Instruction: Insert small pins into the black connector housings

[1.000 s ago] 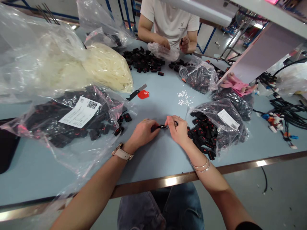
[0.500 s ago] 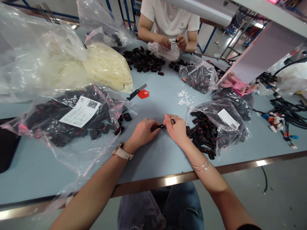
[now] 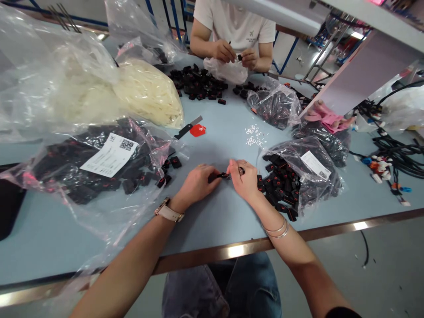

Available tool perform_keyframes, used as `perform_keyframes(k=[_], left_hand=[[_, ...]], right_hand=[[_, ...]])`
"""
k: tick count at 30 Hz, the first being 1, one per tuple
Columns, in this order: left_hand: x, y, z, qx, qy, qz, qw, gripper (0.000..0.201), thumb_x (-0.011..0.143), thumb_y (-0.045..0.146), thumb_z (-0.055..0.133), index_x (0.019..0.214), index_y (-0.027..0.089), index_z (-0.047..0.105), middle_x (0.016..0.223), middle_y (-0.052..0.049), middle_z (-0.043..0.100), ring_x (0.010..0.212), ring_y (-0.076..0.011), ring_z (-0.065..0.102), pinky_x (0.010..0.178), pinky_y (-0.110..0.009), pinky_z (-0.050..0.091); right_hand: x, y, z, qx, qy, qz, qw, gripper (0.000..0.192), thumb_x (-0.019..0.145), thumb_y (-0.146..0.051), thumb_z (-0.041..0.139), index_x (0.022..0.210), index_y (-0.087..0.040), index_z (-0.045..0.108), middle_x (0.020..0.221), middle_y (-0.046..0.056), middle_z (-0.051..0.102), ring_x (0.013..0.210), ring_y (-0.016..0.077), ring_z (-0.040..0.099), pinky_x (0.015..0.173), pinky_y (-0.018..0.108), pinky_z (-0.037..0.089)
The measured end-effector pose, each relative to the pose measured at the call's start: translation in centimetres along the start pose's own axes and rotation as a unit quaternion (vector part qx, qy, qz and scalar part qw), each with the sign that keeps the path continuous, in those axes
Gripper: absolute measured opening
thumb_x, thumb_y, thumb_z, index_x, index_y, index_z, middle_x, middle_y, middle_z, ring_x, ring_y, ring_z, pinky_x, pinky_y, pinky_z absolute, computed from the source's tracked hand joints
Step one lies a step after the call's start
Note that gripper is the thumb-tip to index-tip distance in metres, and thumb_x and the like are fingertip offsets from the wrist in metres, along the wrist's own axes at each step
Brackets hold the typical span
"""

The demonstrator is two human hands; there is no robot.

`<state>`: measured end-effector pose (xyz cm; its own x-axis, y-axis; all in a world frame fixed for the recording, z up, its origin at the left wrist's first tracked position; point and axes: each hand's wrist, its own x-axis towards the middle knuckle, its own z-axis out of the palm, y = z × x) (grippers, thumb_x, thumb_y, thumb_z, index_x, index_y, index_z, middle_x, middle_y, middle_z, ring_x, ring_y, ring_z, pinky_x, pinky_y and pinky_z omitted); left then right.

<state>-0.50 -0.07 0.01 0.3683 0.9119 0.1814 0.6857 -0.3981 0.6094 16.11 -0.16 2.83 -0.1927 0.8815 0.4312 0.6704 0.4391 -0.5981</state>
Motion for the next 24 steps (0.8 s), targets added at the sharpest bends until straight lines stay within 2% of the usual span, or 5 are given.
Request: perform_keyframes(k=[7, 14, 24], left_hand=[[-0.05, 0.13, 0.09, -0.001, 0.006, 0.003, 1.000, 0.009, 0.078, 0.023, 0.055, 0.078, 0.018, 0.062, 0.070, -0.003, 0.062, 0.069, -0.0169, 0.056, 0.065, -0.029, 0.045], [-0.01, 0.07, 0.09, 0.003, 0.006, 0.005, 1.000, 0.009, 0.078, 0.024, 0.055, 0.078, 0.018, 0.061, 0.070, -0.003, 0.062, 0.068, -0.0173, 0.056, 0.065, -0.030, 0.045], [0.03, -0.06, 0.23, 0.006, 0.007, 0.005, 1.000, 0.007, 0.078, 0.022, 0.056, 0.076, 0.017, 0.061, 0.068, -0.003, 0.061, 0.067, -0.0176, 0.054, 0.065, -0.030, 0.044]], right_hand=[[-0.03, 0.12, 0.15, 0.006, 0.011, -0.005, 1.000, 0.047, 0.095, -0.035, 0.029, 0.063, -0.020, 0.060, 0.064, 0.005, 0.066, 0.066, 0.0150, 0.059, 0.071, 0.028, 0.044], [0.03, -0.02, 0.15, -0.019, -0.015, 0.000, 1.000, 0.048, 0.096, -0.036, 0.028, 0.064, -0.021, 0.061, 0.066, 0.005, 0.067, 0.069, 0.0154, 0.060, 0.074, 0.028, 0.044], [0.01, 0.05, 0.73, -0.054, -0.018, 0.004, 0.998, 0.048, 0.095, -0.036, 0.030, 0.063, -0.021, 0.063, 0.066, 0.005, 0.067, 0.068, 0.0151, 0.060, 0.072, 0.027, 0.043]])
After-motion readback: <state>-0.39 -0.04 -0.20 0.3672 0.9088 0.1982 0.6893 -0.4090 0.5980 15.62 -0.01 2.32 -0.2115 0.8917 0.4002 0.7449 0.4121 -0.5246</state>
